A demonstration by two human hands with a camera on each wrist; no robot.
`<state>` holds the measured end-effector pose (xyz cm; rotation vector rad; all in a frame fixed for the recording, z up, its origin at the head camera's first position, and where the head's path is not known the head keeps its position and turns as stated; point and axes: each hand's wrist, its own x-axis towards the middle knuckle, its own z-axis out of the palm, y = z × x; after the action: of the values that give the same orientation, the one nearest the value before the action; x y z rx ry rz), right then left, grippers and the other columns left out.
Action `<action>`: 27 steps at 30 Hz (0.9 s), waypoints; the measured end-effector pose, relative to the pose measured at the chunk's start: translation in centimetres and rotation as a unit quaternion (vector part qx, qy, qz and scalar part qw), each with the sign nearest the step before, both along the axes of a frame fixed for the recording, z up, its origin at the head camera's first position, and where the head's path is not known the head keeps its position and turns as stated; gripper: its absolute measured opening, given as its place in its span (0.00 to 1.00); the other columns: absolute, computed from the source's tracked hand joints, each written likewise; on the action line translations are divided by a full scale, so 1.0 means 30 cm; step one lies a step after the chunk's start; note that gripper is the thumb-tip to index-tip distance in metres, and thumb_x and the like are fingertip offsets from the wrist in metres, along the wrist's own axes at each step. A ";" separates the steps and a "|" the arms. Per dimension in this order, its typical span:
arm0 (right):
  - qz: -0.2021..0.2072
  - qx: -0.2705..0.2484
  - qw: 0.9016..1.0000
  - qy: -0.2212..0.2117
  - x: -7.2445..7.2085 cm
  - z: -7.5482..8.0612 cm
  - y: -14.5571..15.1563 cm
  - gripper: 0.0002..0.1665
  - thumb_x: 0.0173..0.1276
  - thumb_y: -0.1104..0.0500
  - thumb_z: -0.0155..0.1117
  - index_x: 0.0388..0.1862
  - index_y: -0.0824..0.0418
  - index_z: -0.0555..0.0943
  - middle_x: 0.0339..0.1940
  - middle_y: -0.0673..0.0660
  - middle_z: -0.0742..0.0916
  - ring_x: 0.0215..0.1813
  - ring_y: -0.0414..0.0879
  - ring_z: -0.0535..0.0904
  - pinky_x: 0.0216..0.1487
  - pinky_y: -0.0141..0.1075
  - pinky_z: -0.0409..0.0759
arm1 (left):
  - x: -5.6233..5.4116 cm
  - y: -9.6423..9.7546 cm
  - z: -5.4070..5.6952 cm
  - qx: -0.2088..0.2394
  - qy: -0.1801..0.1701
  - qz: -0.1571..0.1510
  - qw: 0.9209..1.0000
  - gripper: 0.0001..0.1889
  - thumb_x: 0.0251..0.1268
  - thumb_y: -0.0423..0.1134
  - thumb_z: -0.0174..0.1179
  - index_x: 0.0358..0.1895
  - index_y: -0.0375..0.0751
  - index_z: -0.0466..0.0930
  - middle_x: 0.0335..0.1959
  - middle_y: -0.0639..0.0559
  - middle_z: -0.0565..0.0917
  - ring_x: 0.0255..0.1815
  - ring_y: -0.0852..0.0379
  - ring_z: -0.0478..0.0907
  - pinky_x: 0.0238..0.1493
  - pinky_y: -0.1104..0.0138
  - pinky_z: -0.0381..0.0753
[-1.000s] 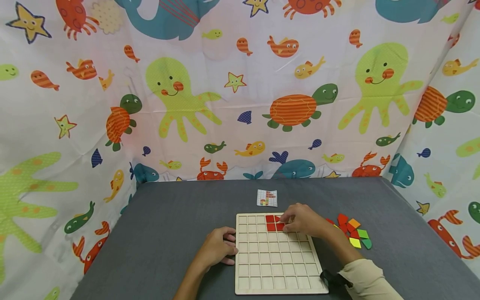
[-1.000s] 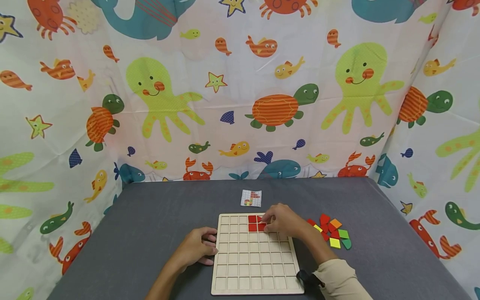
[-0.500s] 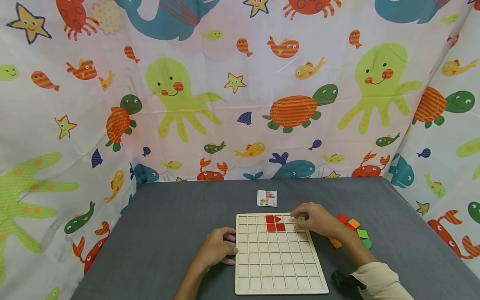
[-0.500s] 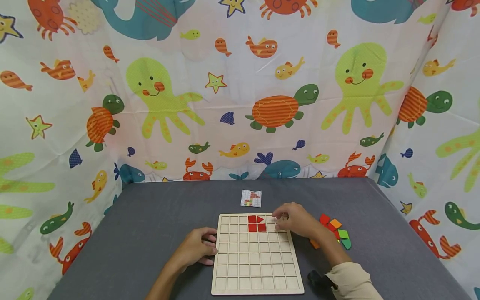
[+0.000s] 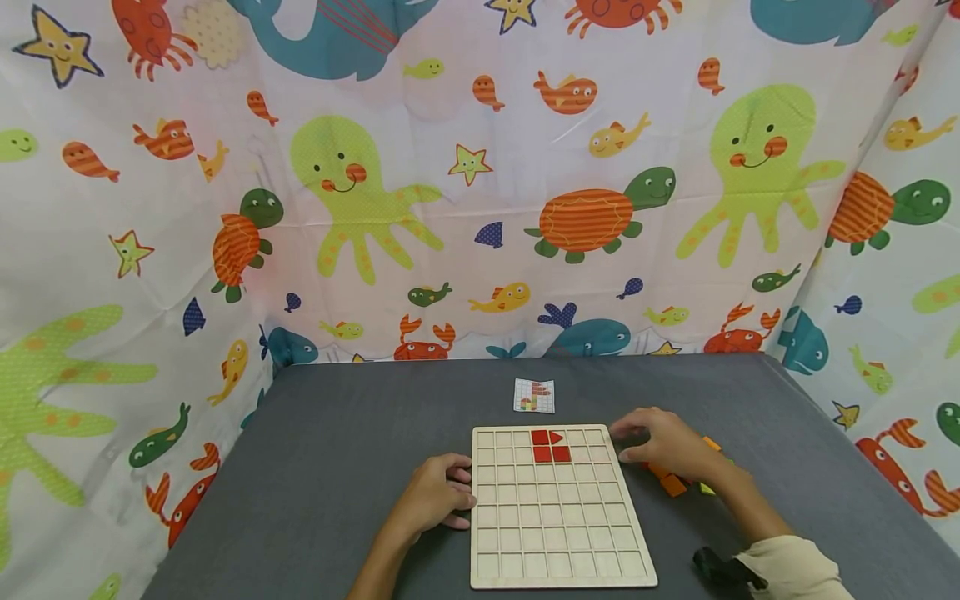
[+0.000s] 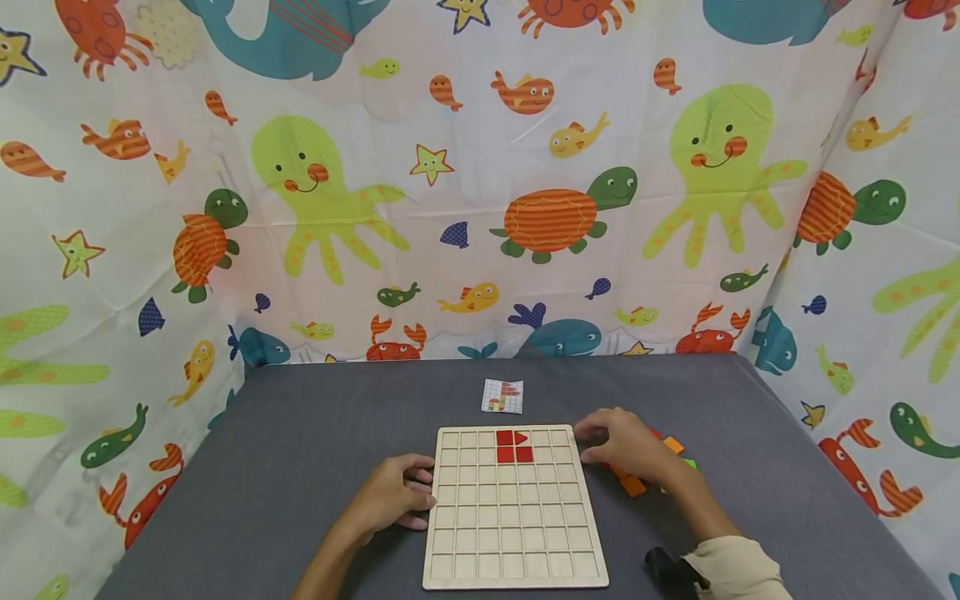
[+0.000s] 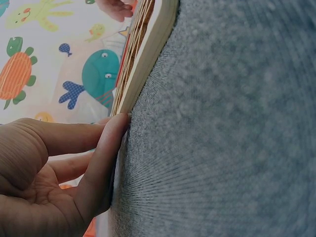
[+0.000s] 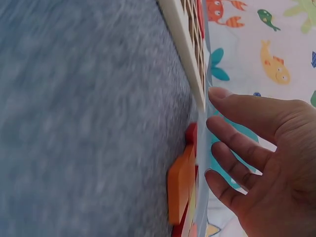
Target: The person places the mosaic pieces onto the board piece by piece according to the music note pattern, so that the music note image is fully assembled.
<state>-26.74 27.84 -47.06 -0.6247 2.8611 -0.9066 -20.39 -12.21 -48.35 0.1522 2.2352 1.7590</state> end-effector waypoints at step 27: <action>0.005 0.005 1.000 -0.020 0.042 -0.015 0.091 0.13 0.60 0.54 0.82 0.45 0.51 0.92 0.41 0.43 0.89 0.46 0.44 0.79 0.44 0.35 0.80 | 0.002 0.004 0.002 -0.001 -0.004 0.004 1.000 0.33 0.56 0.19 0.69 0.68 0.25 0.75 0.52 0.37 0.79 0.46 0.51 0.85 0.30 0.56 0.94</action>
<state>-25.47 30.57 -47.51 -0.6129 2.8231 -0.8932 -20.34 -12.10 -48.28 0.1351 2.2343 1.7584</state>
